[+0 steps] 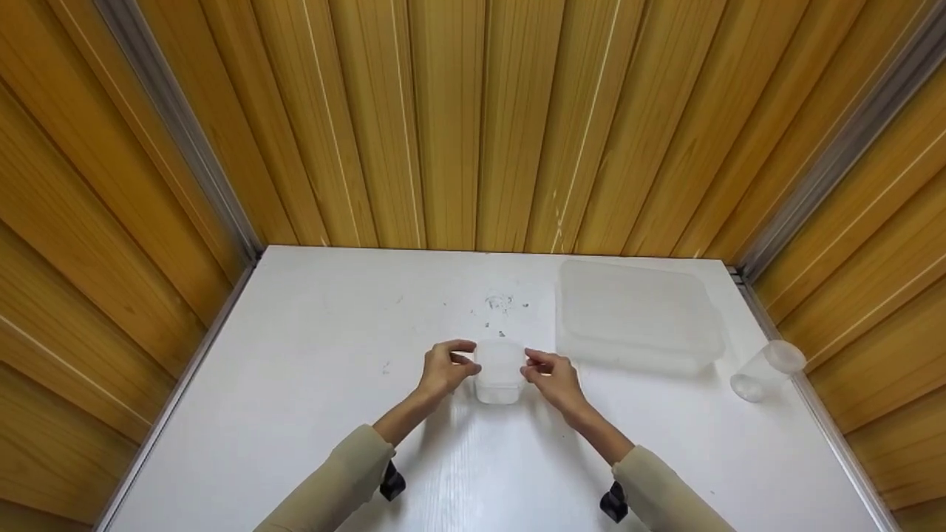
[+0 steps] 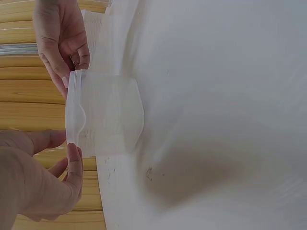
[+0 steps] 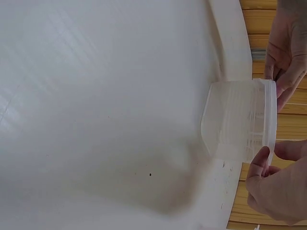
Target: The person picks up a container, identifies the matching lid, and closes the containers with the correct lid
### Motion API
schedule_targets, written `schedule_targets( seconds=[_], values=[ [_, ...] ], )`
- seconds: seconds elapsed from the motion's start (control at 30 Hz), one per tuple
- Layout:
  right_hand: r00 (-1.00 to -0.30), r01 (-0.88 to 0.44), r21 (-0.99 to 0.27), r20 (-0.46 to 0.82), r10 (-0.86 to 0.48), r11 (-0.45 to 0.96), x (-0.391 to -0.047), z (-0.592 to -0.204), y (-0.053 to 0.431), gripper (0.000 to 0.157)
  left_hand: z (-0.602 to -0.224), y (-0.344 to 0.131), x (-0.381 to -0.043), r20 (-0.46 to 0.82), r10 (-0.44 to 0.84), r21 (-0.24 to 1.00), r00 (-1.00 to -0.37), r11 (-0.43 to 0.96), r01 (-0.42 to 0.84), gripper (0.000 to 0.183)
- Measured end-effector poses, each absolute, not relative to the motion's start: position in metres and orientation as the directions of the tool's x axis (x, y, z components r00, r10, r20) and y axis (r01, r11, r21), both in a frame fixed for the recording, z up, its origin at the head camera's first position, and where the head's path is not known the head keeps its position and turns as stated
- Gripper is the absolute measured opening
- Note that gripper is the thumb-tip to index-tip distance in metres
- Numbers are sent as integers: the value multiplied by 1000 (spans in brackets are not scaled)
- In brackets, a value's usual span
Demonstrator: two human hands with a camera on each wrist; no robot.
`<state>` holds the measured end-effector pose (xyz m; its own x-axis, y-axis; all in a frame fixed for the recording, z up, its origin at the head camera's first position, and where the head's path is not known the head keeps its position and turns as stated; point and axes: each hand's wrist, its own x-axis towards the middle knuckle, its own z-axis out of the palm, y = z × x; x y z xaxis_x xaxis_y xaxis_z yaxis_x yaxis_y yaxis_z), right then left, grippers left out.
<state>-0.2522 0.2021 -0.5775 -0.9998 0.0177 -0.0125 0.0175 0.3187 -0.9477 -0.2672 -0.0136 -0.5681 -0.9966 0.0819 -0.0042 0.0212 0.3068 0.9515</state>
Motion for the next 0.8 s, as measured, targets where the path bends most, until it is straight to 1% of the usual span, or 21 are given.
schedule_targets(
  seconds=[0.27,0.43,0.6,0.8],
  values=[
    [-1000,-7,-935,4,-8,354,-249,-578,204,39,-571,-19,-267,-7,115,955,-993,294,28,41],
    [-999,-18,-939,5,-39,344,-249,-579,207,38,-574,-22,-264,42,146,951,-988,298,85,41],
    [-997,-3,-931,-24,-72,364,-247,-576,210,39,-574,-25,-263,48,191,937,-980,332,111,42],
    [-994,-52,-935,15,-108,350,-249,-577,210,41,-570,-29,-268,74,242,927,-968,341,156,42]
  ],
)
